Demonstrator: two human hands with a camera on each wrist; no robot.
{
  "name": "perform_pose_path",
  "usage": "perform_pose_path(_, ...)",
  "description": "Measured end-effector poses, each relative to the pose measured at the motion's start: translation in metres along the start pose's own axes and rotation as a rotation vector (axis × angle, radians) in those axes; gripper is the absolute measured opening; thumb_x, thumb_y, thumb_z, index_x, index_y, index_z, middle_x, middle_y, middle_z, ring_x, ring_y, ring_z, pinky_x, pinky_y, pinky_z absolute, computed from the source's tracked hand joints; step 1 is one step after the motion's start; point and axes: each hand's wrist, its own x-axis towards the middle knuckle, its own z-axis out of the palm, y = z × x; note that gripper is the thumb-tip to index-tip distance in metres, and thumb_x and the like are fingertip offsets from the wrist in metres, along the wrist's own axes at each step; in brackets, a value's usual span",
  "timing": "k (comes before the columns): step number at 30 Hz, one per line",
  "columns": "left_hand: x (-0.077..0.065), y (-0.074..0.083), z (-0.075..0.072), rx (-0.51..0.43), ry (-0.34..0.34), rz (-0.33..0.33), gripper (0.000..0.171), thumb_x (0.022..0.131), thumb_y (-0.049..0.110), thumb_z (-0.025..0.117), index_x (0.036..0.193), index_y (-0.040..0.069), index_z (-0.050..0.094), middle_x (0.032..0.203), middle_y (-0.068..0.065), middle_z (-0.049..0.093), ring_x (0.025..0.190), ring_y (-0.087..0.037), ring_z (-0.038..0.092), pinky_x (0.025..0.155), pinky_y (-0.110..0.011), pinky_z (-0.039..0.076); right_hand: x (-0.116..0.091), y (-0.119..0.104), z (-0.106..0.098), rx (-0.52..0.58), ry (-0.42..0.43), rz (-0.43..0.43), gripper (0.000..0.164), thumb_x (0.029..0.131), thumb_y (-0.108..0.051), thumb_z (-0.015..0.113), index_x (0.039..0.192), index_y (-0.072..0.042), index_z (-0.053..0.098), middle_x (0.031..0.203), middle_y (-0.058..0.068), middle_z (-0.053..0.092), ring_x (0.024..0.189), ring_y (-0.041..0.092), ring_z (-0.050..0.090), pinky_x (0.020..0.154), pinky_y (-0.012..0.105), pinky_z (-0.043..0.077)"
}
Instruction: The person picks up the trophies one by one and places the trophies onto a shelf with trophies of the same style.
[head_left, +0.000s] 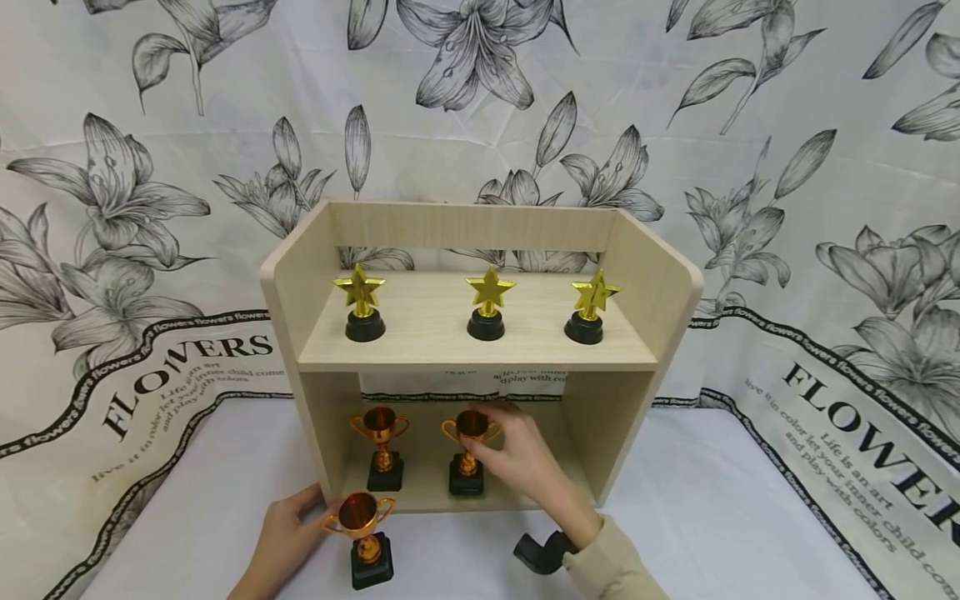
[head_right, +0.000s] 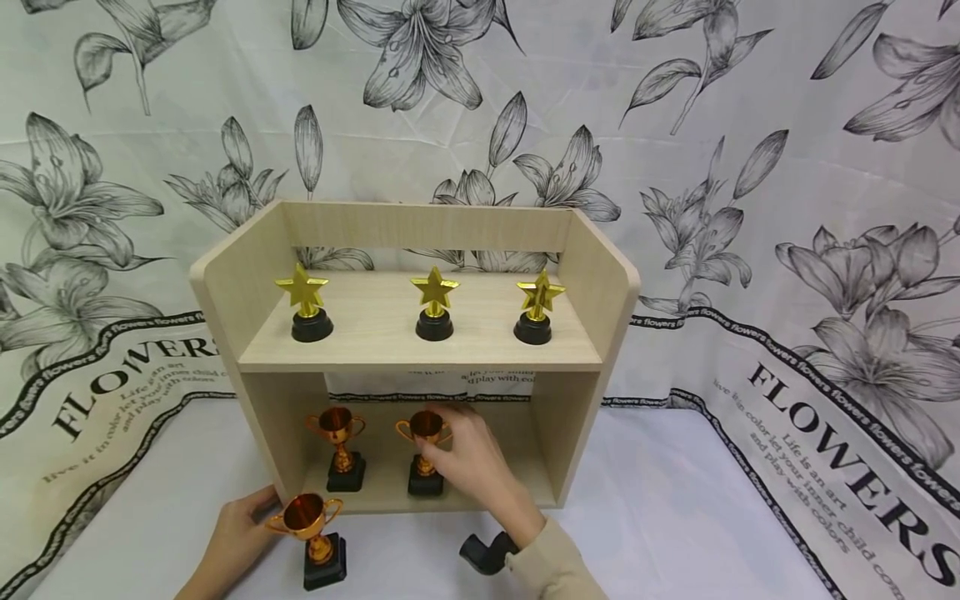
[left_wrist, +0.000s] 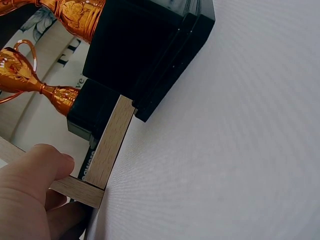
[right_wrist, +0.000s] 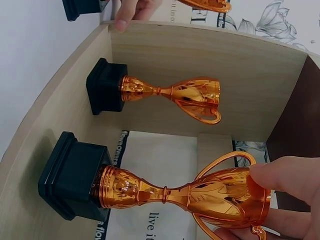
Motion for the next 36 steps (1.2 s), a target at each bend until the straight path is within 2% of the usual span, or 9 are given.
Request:
perform_pose_path(9, 0.001, 0.003, -0.001, -0.010, -0.026, -0.022, 0.043, 0.078, 0.028, 0.076, 0.109, -0.001, 0.068, 0.105, -0.015, 0.069, 0.100, -0.033, 0.065, 0.084, -0.049, 0.051, 0.005, 0.008, 0.003, -0.016, -0.016, 0.028, 0.040, 0.080, -0.021, 0.073, 0.117, -0.009, 0.064, 0.105, 0.003, 0.066, 0.099, 0.022, 0.061, 0.085, 0.041, 0.050)
perform_pose_path(22, 0.000, 0.003, 0.001, -0.005, -0.004, -0.002, 0.041, 0.077, 0.026, 0.077, 0.107, 0.000, 0.069, 0.103, -0.013, 0.070, 0.098, -0.032, 0.065, 0.083, -0.049, 0.052, 0.006, 0.017, 0.005, 0.017, -0.030, 0.065, 0.040, 0.080, -0.019, 0.074, 0.118, -0.010, 0.064, 0.109, 0.005, 0.065, 0.107, 0.026, 0.058, 0.091, 0.045, 0.047)
perform_pose_path(30, 0.001, 0.002, 0.001, -0.011, -0.016, -0.026, 0.042, 0.077, 0.028, 0.077, 0.108, 0.000, 0.069, 0.104, -0.013, 0.069, 0.099, -0.032, 0.065, 0.084, -0.049, 0.052, 0.007, 0.020, 0.009, 0.043, -0.024, 0.086, 0.039, 0.081, -0.020, 0.073, 0.118, -0.011, 0.064, 0.114, 0.006, 0.064, 0.114, 0.030, 0.055, 0.096, 0.048, 0.044)
perform_pose_path(36, 0.002, 0.004, -0.002, -0.021, -0.036, -0.048, 0.044, 0.078, 0.029, 0.077, 0.109, -0.001, 0.068, 0.106, -0.014, 0.069, 0.101, -0.033, 0.064, 0.085, -0.049, 0.051, 0.007, 0.020, 0.010, 0.038, -0.026, 0.077, 0.040, 0.081, -0.020, 0.073, 0.119, -0.011, 0.064, 0.115, 0.006, 0.064, 0.111, 0.028, 0.056, 0.093, 0.047, 0.046)
